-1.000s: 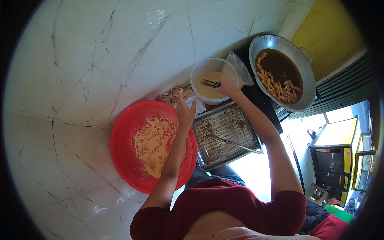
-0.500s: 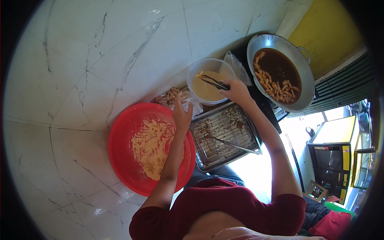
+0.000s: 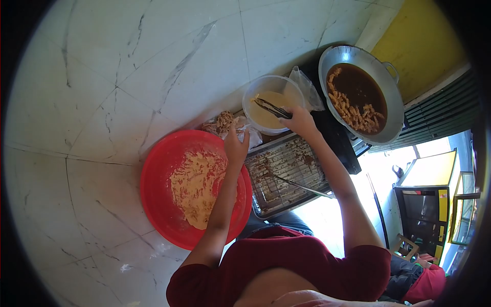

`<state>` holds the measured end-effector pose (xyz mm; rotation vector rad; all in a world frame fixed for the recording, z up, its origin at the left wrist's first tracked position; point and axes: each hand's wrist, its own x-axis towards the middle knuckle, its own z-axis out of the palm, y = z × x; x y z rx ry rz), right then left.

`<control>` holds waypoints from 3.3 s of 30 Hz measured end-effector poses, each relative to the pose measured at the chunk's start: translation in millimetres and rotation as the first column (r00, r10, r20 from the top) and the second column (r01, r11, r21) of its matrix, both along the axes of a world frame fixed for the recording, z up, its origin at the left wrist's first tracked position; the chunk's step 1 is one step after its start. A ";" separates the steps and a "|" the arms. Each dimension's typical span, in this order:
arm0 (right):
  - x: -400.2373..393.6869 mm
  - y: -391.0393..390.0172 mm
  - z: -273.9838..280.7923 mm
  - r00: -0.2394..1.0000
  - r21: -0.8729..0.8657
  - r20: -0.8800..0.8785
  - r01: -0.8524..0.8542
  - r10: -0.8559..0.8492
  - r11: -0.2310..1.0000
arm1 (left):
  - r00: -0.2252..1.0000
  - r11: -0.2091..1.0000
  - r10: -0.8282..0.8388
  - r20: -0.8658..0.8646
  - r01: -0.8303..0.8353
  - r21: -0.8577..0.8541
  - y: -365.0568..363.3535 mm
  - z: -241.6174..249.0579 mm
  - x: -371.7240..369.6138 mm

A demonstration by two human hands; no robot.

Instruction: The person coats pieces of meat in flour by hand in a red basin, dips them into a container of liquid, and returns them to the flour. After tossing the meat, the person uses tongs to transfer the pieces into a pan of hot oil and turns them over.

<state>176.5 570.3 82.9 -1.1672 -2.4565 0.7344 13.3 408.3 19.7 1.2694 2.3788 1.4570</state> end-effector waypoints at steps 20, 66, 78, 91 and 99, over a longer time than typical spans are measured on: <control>55.4 -61.9 -14.4 0.937 -0.203 -0.261 0.184 -0.234 0.962 | 0.999 1.000 -0.022 -0.046 0.022 0.006 0.5 -5.1 -0.6; 48.4 -138.9 35.1 0.926 -0.473 -0.375 -0.231 0.042 0.850 | 0.773 0.879 0.101 0.626 -0.365 0.308 -217.6 -17.6 6.8; -57.7 -240.6 21.9 0.499 -0.302 0.389 -0.725 0.774 0.619 | 0.769 0.763 0.601 0.219 -0.633 0.129 -391.9 -7.1 22.0; -70.3 -249.9 6.9 0.317 -0.427 0.380 -0.773 0.869 0.468 | 0.780 0.781 0.624 -0.043 -0.625 -0.003 -389.0 -28.2 26.1; -91.7 -217.1 1.7 0.580 -0.376 0.270 -0.672 0.769 0.638 | 0.795 0.795 0.605 -0.035 -0.606 -0.008 -387.9 -19.7 26.0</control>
